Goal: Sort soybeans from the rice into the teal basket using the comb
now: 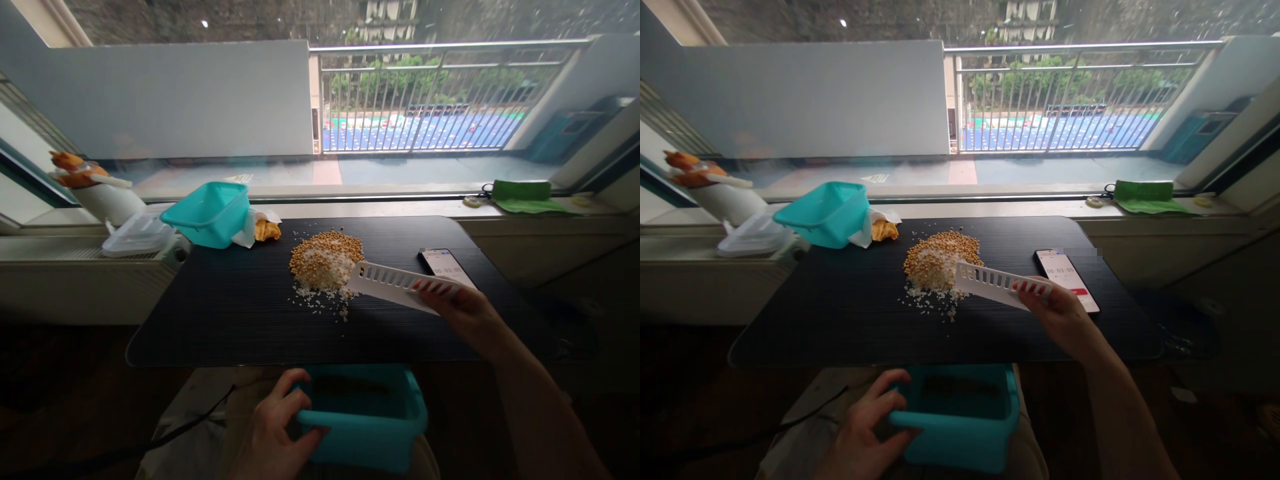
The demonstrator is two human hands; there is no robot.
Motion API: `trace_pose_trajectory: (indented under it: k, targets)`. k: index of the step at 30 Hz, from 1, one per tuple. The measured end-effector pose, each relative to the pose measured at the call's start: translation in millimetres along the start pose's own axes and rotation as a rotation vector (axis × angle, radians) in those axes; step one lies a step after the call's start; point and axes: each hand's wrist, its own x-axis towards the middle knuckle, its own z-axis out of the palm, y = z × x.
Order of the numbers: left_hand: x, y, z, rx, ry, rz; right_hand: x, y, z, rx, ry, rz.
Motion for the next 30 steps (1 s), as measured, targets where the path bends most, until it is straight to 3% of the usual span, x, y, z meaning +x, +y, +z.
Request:
trace_pose_trajectory:
  k: [30]
  targets:
    - [0,4,1.2,-0.038,-0.022,-0.014,-28,-2,-24,0.026,-0.103,0.043]
